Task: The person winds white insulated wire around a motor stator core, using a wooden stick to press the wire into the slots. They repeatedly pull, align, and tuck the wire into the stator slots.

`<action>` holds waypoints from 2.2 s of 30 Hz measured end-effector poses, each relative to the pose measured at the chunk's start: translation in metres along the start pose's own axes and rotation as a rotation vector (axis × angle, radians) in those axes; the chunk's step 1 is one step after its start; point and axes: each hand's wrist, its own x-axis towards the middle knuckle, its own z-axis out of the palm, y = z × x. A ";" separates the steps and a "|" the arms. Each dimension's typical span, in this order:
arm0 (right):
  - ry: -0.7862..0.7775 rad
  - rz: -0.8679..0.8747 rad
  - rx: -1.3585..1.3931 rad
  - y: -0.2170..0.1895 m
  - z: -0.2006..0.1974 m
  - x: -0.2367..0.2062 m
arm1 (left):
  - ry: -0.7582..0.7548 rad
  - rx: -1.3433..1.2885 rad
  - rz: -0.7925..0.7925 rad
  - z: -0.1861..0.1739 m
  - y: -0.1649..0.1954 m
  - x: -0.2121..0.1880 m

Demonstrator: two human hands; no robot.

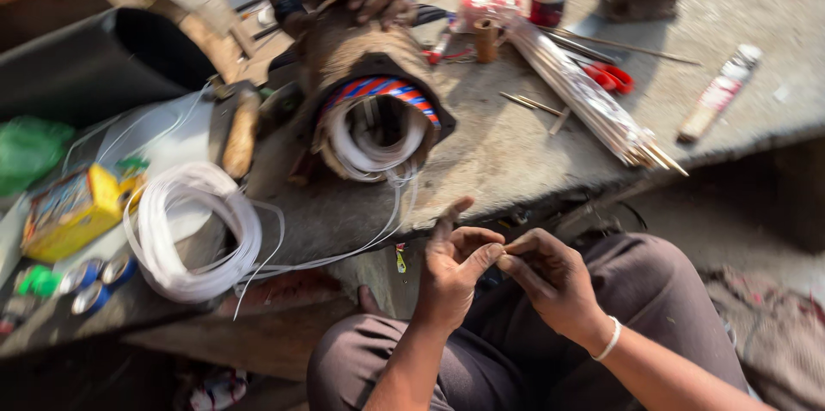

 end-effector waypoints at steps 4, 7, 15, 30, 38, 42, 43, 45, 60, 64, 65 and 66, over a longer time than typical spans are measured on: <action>-0.148 0.173 0.049 -0.005 0.006 0.002 | 0.165 -0.027 0.087 -0.017 0.010 0.002; -0.248 0.261 0.036 -0.009 0.011 0.002 | 0.251 -0.170 0.074 -0.035 0.016 0.004; -0.152 0.317 -0.046 0.000 0.033 0.006 | 0.392 0.766 0.522 -0.072 0.032 0.047; -0.079 0.464 -0.163 0.063 0.057 0.040 | 0.405 1.379 0.591 -0.163 0.007 0.204; -0.051 0.526 0.048 0.070 0.059 0.023 | 0.326 1.296 0.663 -0.181 0.004 0.195; -0.016 0.538 0.089 0.052 0.062 0.029 | 0.300 1.180 0.707 -0.184 0.014 0.191; 0.001 0.510 0.029 0.044 0.063 0.036 | 0.303 1.183 0.717 -0.184 0.015 0.192; 0.037 0.468 -0.086 0.026 0.062 0.051 | 0.324 1.169 0.760 -0.184 0.015 0.192; -0.376 0.104 -1.413 -0.062 0.119 0.165 | 0.298 1.203 0.753 -0.202 -0.004 0.201; -0.445 0.240 -1.284 -0.067 0.145 0.172 | 0.311 1.099 0.814 -0.206 -0.003 0.200; -0.480 0.196 -1.383 -0.065 0.152 0.176 | 0.312 1.092 0.779 -0.206 -0.003 0.200; -0.512 0.152 -1.482 -0.064 0.158 0.181 | 0.310 1.085 0.745 -0.205 -0.002 0.200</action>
